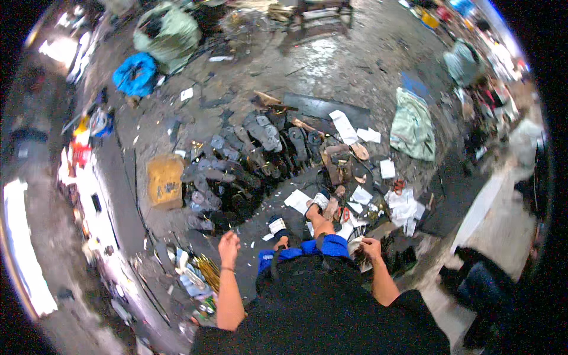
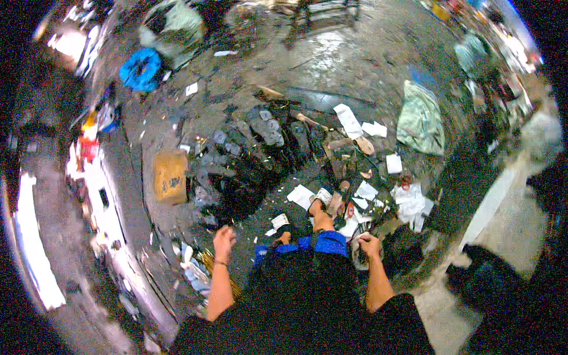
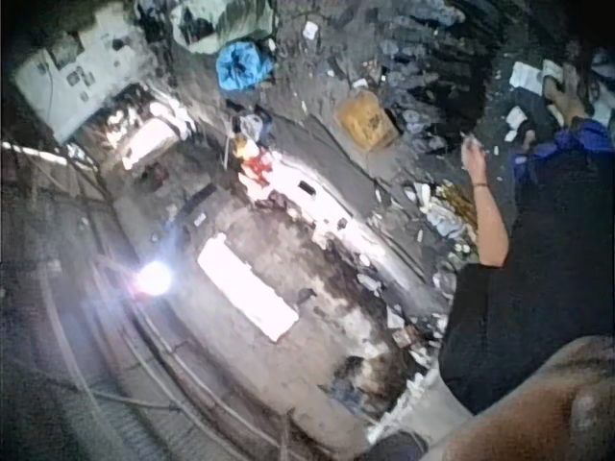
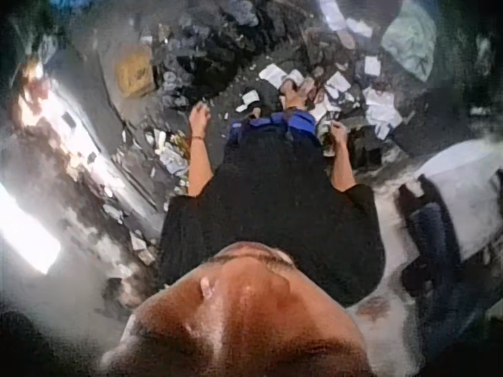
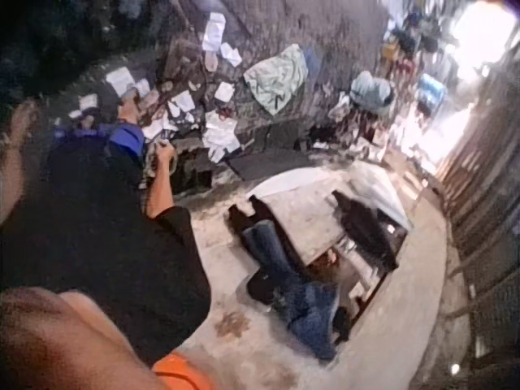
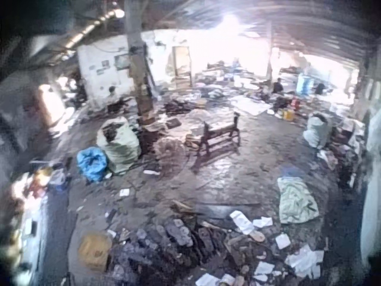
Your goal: The person sits on the floor and applies a substance to the soles of several sandals using a brush. They then insert wooden shoe trees into the sandals and adjust the straps.
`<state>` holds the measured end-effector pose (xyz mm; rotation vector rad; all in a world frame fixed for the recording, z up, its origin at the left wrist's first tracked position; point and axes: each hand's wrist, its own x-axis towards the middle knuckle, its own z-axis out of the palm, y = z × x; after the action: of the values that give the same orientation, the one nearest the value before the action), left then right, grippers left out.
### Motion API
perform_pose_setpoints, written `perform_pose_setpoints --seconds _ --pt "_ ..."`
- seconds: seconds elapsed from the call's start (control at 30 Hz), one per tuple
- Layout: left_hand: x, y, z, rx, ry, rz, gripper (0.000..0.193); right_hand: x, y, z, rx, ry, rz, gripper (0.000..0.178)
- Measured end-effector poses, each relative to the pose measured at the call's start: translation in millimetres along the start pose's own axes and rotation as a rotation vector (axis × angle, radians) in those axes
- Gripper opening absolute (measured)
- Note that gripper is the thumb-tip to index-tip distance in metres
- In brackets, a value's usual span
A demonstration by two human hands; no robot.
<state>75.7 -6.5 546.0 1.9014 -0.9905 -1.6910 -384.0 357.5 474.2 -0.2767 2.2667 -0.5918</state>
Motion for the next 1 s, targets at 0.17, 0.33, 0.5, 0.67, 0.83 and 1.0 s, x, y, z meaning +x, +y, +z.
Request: perform_pose_setpoints --seconds 0.17,0.33,0.5,0.67,0.83,1.0 --pt "26.4 46.2 64.4 0.132 0.068 0.026 0.036 49.8 3.9 -34.6 0.194 -0.001 0.121 0.034" --pt "18.3 18.5 130.4 0.184 0.079 -0.115 0.036 39.3 68.0 -102.9 0.192 0.069 0.159 0.034" --pt "14.2 -57.5 143.7 0.458 -0.07 -0.116 0.033 -29.4 80.0 -128.8 0.398 0.155 0.505 0.037" --pt "15.5 32.4 221.3 0.641 -0.217 -0.175 0.031 -41.0 96.1 -111.9 0.325 0.078 0.641 0.035" --pt "82.6 121.1 283.2 0.512 -0.151 -0.198 0.036 34.2 -1.0 -113.2 0.557 0.123 0.69 0.04" --pt "182.6 187.6 349.0 0.502 -0.167 -0.229 0.028 166.7 -93.3 -153.3 0.552 0.311 0.491 0.036"
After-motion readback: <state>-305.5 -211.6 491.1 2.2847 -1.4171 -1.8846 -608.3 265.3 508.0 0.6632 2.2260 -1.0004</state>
